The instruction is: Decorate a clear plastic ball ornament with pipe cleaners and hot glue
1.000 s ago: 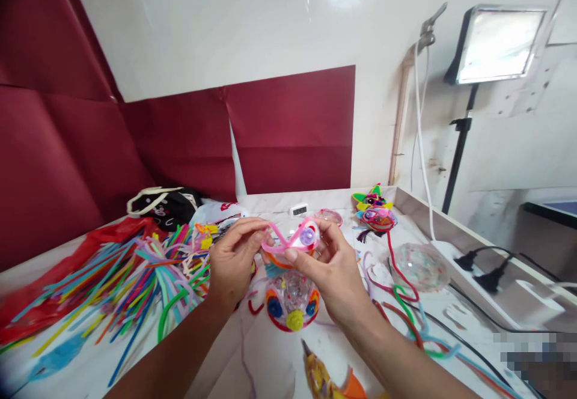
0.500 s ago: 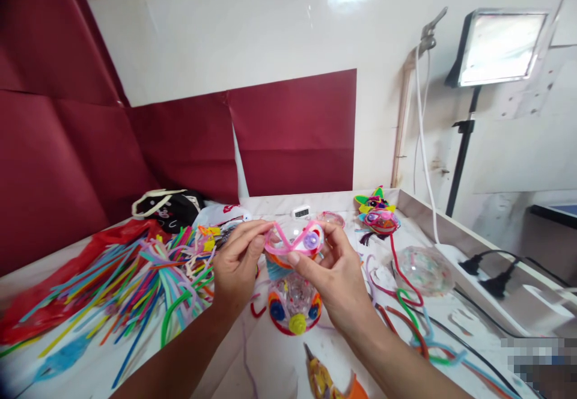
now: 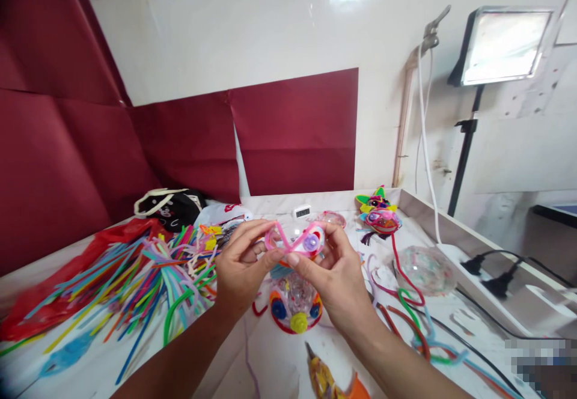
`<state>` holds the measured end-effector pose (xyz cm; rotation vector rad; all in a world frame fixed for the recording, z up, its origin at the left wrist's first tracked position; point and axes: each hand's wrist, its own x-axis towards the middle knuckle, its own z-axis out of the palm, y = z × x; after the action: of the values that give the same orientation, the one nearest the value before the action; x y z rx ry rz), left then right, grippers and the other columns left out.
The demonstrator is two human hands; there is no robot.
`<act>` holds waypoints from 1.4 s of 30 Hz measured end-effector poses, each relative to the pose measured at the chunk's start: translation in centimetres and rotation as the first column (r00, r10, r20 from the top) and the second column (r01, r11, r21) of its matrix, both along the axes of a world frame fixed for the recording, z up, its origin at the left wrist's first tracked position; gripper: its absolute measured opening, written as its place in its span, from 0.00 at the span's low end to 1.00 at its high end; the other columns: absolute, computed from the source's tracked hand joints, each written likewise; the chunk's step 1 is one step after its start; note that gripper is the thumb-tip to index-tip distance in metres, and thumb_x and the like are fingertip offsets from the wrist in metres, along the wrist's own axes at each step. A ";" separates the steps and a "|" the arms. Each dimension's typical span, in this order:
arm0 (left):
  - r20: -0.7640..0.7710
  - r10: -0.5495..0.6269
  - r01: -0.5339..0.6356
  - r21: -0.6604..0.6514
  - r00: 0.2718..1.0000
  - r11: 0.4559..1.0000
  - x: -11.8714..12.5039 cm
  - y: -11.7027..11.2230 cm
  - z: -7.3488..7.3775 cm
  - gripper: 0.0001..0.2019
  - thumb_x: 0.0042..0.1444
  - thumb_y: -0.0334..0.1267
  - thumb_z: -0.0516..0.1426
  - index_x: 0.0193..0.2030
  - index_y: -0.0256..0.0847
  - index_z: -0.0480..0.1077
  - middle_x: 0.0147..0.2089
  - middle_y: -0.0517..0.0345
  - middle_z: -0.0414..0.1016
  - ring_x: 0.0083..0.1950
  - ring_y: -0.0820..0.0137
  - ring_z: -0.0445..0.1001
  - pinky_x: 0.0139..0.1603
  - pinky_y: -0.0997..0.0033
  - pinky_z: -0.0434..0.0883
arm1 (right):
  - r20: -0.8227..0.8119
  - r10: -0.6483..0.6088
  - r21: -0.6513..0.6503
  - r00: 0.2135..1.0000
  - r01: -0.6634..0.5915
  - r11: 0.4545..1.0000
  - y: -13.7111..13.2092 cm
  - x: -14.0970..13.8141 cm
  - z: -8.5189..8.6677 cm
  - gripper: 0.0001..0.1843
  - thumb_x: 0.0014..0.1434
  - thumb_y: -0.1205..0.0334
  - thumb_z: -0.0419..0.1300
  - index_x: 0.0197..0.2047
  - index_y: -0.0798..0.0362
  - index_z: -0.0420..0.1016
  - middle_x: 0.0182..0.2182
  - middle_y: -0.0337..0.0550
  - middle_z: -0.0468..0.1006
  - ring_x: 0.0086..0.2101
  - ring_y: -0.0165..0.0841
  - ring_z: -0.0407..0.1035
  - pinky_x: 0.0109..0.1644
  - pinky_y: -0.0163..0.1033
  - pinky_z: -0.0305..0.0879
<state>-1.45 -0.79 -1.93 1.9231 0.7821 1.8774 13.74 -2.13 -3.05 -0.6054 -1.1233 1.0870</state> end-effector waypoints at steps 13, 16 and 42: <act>-0.021 0.049 -0.050 -0.036 0.999 0.998 0.2 -0.2 0.2 0.18 0.49 0.35 0.66 0.48 0.43 0.76 0.49 0.51 0.71 0.50 0.64 0.73 0.40 0.72 0.78 | 0.004 -0.018 0.013 1.000 0.018 1.000 0.2 -0.1 -0.1 0.27 0.44 0.57 0.74 0.45 0.47 0.69 0.44 0.41 0.75 0.41 0.35 0.71 0.44 0.39 0.70; -0.029 0.048 -0.050 -0.044 0.998 0.998 0.3 -0.2 0.2 0.17 0.49 0.35 0.65 0.48 0.43 0.76 0.49 0.51 0.70 0.50 0.64 0.73 0.39 0.72 0.78 | 0.008 -0.023 0.010 1.000 0.023 1.000 0.2 -0.1 -0.1 0.27 0.44 0.57 0.74 0.45 0.47 0.69 0.44 0.41 0.75 0.41 0.35 0.71 0.44 0.39 0.70; 0.123 -0.095 0.125 -0.268 0.988 0.955 0.9 0.1 0.2 0.19 0.47 0.36 0.65 0.47 0.39 0.70 0.43 0.52 0.74 0.38 0.68 0.76 0.27 0.76 0.76 | -0.020 0.032 0.011 0.999 -0.032 0.999 0.1 -0.2 0.3 0.24 0.48 0.59 0.72 0.47 0.46 0.69 0.41 0.40 0.75 0.41 0.35 0.70 0.46 0.40 0.69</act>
<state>-0.56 -0.68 -1.69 1.6452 0.8344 1.6914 13.57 -2.05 -2.77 -0.5682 -1.1237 1.1119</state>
